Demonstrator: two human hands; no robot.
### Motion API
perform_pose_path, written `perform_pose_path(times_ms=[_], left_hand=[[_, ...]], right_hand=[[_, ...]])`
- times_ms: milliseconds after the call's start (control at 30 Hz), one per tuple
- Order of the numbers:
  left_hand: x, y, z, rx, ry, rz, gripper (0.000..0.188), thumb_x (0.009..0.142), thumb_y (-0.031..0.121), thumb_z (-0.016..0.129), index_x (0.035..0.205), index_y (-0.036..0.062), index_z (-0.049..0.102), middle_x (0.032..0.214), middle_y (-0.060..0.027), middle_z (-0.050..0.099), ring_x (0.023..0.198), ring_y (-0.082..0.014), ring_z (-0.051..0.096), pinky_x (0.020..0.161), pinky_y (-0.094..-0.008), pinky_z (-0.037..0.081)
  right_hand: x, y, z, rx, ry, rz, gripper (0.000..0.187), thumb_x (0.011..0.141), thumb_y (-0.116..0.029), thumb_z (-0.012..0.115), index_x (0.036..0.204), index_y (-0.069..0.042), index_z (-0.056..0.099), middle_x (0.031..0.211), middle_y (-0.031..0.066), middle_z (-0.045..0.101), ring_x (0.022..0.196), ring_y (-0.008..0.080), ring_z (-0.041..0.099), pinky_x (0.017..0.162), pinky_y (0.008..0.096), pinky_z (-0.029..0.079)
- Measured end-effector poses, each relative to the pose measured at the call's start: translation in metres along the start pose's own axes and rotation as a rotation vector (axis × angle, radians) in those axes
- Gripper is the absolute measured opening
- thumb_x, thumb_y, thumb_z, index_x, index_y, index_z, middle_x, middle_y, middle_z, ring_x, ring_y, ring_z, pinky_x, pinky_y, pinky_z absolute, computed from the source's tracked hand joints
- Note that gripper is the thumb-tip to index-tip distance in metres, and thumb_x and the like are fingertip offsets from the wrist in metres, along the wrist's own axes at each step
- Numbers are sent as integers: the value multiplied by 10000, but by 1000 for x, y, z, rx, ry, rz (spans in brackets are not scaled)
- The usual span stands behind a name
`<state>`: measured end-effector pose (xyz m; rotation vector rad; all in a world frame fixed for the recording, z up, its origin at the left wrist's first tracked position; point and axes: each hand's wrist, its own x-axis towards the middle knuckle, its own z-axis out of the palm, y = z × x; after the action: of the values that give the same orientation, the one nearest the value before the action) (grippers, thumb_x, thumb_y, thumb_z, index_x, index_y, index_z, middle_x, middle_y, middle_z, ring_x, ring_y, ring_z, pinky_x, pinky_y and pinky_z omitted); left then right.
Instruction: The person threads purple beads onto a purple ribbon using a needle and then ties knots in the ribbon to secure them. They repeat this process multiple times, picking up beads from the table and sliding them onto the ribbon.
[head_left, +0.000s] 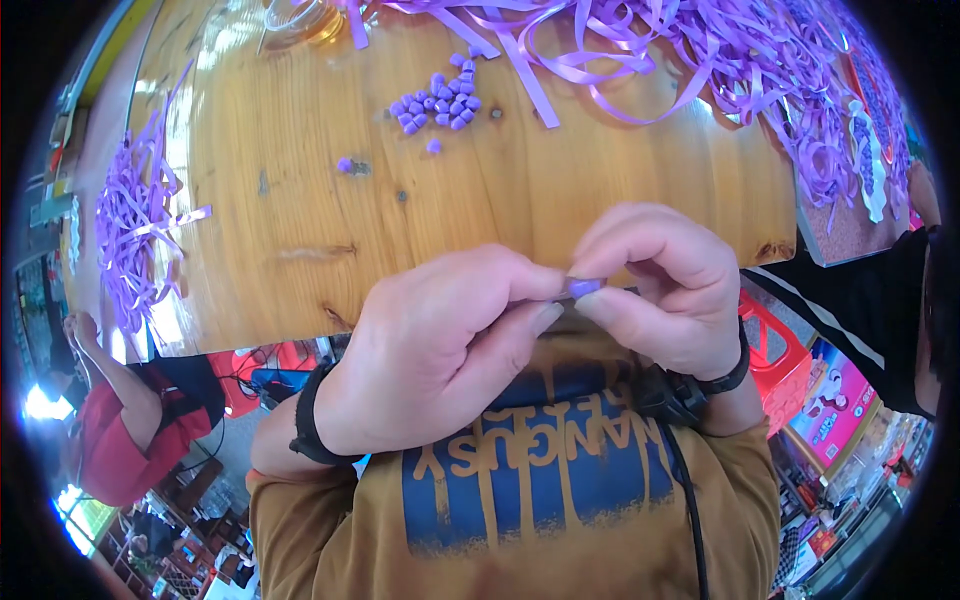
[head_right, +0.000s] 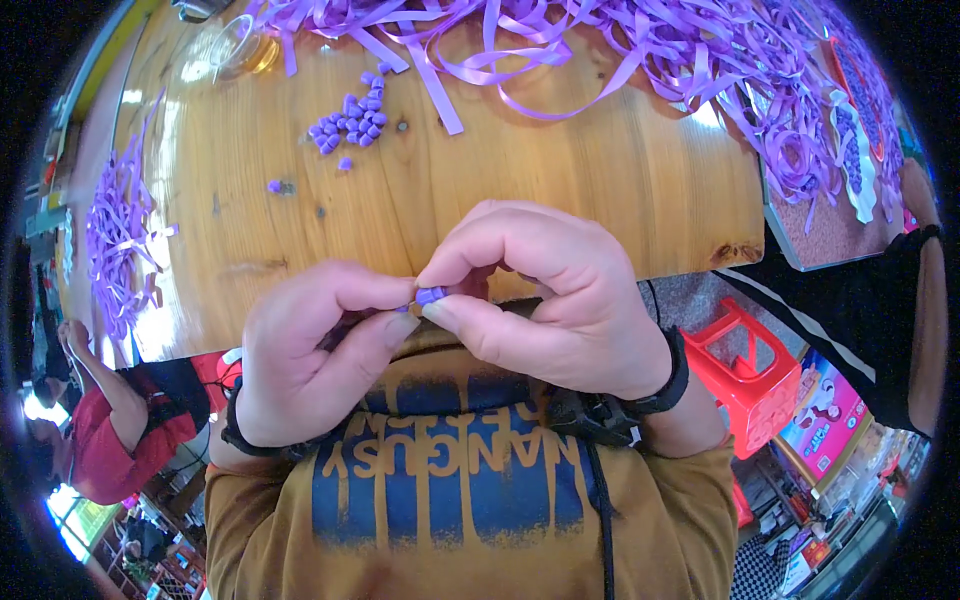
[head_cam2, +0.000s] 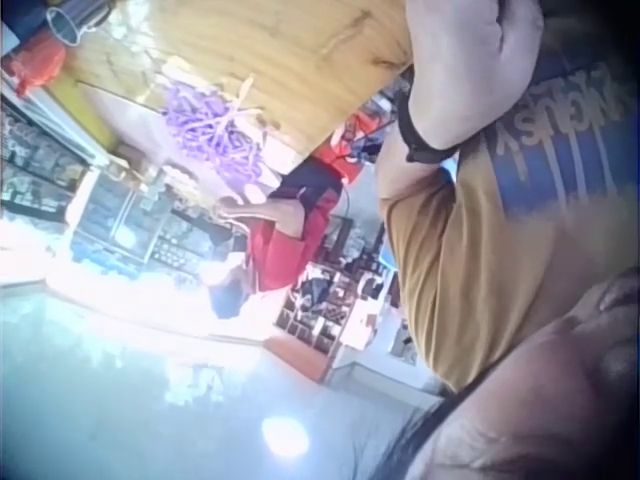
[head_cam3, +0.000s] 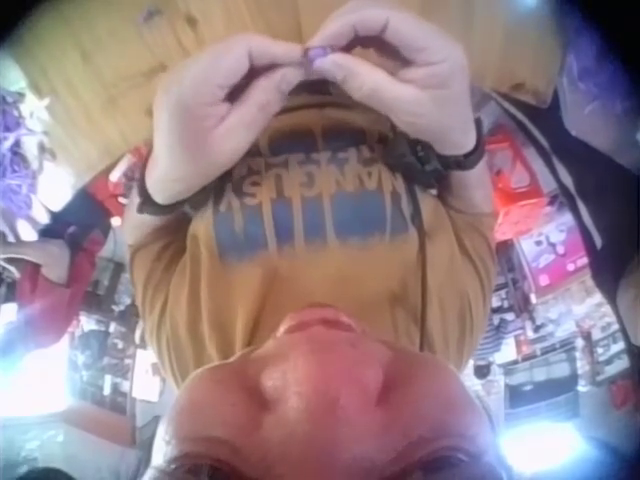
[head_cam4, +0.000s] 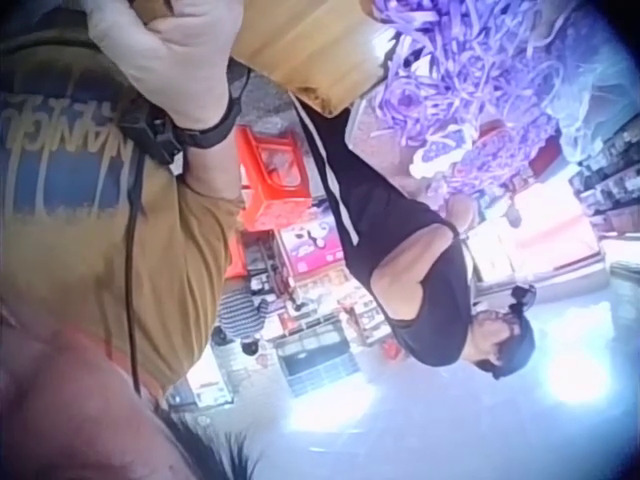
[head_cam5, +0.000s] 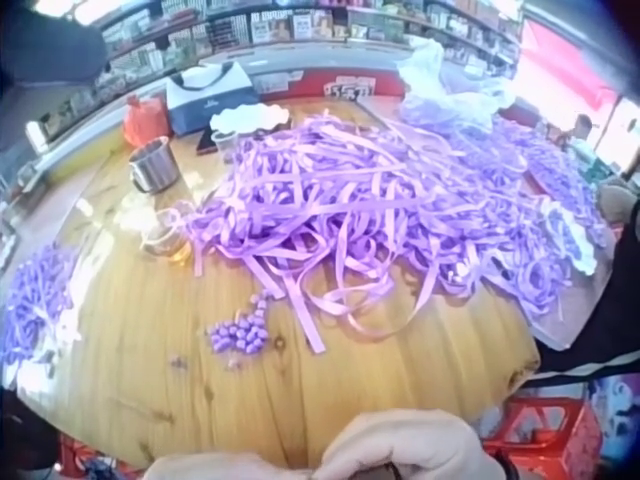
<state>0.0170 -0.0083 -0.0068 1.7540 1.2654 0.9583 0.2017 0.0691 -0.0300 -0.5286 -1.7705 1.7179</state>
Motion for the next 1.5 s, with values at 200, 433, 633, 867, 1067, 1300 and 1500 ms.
perform_pose_path(times_ms=[200,433,633,867,1067,1300,1500], left_hand=[[-1,6,9,-157,83,-242,205,793,-34,572,997,-23,586,785,-68,597,665,-121,571,582,-223,447],[-18,-10,-3,34,105,-111,262,787,-71,525,1023,1,613,796,-76,593,654,-113,548,589,-228,427],[-34,-14,-5,-65,128,-244,252,796,-54,525,1025,5,613,776,-48,572,642,-97,529,583,-217,409],[-47,-22,-10,-122,150,-313,238,809,-43,526,1027,2,612,761,-32,567,639,-83,522,578,-205,405],[-45,-26,-5,-137,132,-343,234,817,-37,532,1032,7,614,763,-19,563,639,-68,513,567,-191,398],[-40,-21,-2,-116,130,-394,227,810,-43,537,1022,-9,612,786,-24,567,657,-58,512,581,-182,398],[-30,-13,3,-83,70,-290,222,776,-34,579,989,13,616,749,-93,596,654,-185,566,602,-260,441]], right_hand=[[-3,1,2,23,-68,201,144,749,14,637,883,30,586,868,83,574,786,154,561,681,253,421],[15,-16,-10,-499,-103,281,252,775,-75,645,1007,0,583,985,102,571,879,187,568,752,286,439],[27,14,-15,-1295,-122,-131,589,743,-241,647,1244,-13,440,1332,113,390,1221,293,356,1007,431,269],[-12,-1,-10,-1357,-246,2,621,716,-279,653,1238,-14,445,1335,100,393,1259,297,318,1031,467,222],[-59,14,-19,-1324,-73,-211,399,666,-100,704,1047,-83,584,1135,54,577,1041,228,525,961,422,320],[-62,27,-37,-1096,23,-386,297,683,7,682,957,-84,612,960,42,642,897,205,584,898,392,402],[-54,17,-39,-833,46,-357,186,751,-29,644,922,-91,603,864,54,621,882,234,595,915,434,395]])
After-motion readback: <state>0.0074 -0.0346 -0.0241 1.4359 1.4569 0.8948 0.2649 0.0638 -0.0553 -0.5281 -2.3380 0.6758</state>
